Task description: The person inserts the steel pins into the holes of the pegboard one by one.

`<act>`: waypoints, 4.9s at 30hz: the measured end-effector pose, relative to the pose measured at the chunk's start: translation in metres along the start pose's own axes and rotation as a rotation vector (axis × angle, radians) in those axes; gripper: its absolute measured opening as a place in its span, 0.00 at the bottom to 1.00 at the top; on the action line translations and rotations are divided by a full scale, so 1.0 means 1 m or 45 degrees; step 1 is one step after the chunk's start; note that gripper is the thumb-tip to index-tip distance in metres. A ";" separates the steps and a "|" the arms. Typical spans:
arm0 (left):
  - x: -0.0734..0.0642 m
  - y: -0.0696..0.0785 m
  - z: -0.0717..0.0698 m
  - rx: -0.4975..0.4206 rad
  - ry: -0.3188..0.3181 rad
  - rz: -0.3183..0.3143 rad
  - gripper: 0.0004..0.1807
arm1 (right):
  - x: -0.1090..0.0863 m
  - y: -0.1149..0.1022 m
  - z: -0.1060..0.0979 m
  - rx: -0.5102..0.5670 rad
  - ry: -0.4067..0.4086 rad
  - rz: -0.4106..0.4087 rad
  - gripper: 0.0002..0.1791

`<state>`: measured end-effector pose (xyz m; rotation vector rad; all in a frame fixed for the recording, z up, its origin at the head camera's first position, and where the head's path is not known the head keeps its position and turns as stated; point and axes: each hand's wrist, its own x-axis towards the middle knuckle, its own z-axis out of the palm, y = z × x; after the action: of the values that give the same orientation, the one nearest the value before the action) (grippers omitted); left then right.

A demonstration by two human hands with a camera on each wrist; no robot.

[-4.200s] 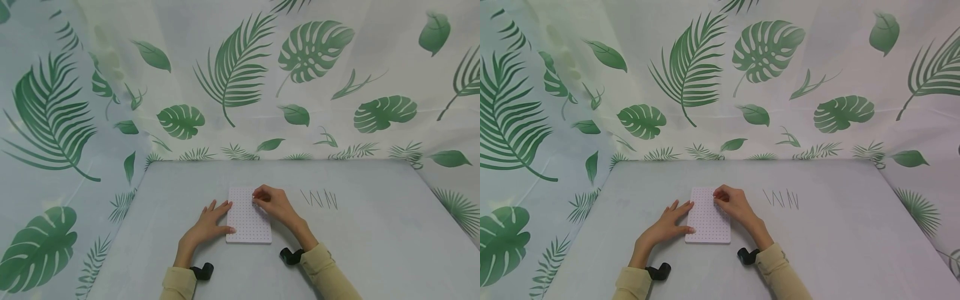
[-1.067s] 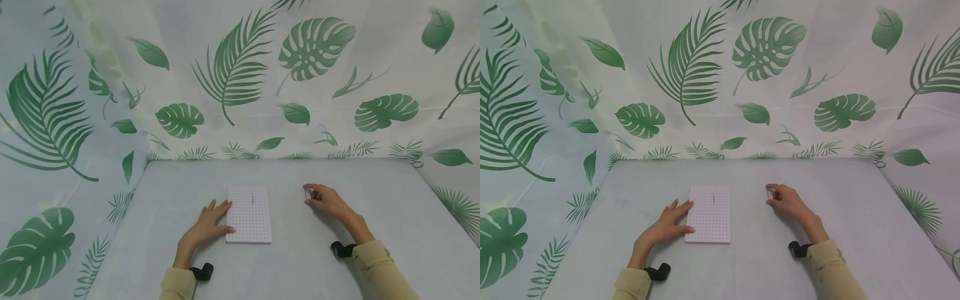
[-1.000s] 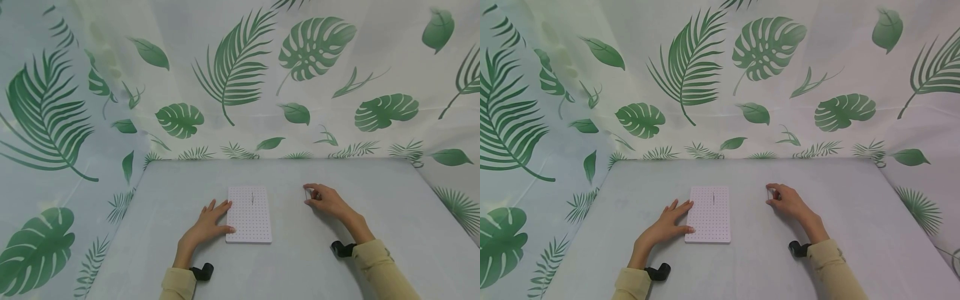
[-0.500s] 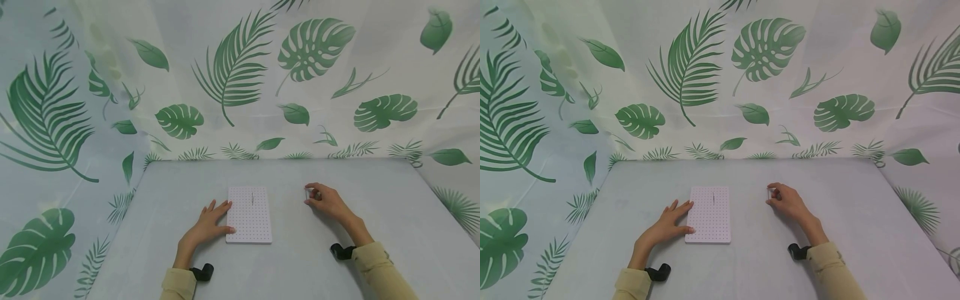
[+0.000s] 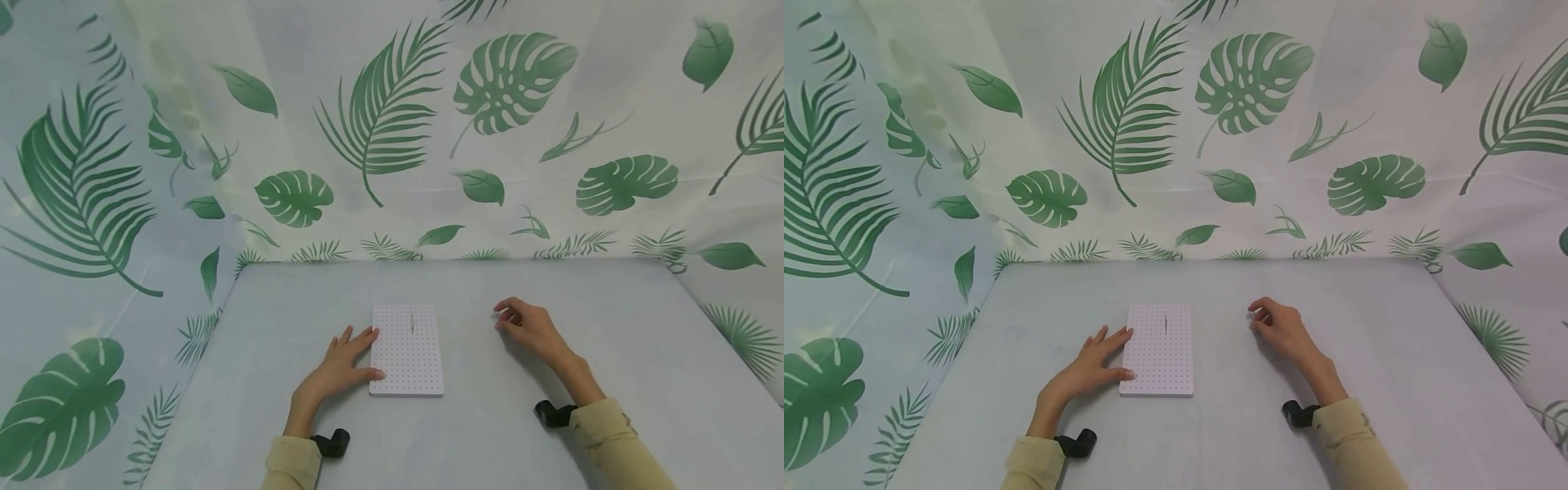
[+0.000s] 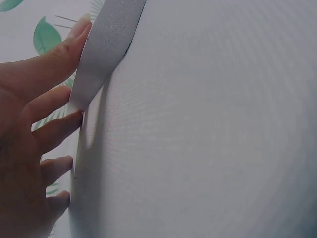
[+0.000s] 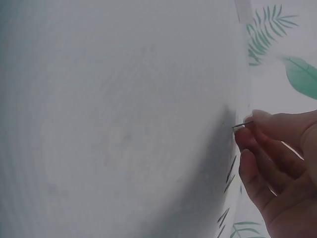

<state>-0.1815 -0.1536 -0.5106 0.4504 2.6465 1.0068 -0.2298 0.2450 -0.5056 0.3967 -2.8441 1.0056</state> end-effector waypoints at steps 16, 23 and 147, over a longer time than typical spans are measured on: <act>0.003 -0.003 0.001 0.007 -0.010 -0.008 0.47 | 0.006 -0.028 0.014 0.126 -0.013 -0.027 0.21; 0.004 -0.004 0.002 0.012 -0.004 -0.018 0.47 | 0.009 -0.041 0.021 0.199 -0.064 -0.023 0.18; 0.003 -0.005 0.003 0.015 -0.001 0.000 0.47 | -0.004 -0.055 0.032 0.006 -0.041 -0.140 0.11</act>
<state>-0.1846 -0.1541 -0.5161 0.4533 2.6532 0.9917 -0.2111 0.1842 -0.4978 0.5686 -2.8128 0.9946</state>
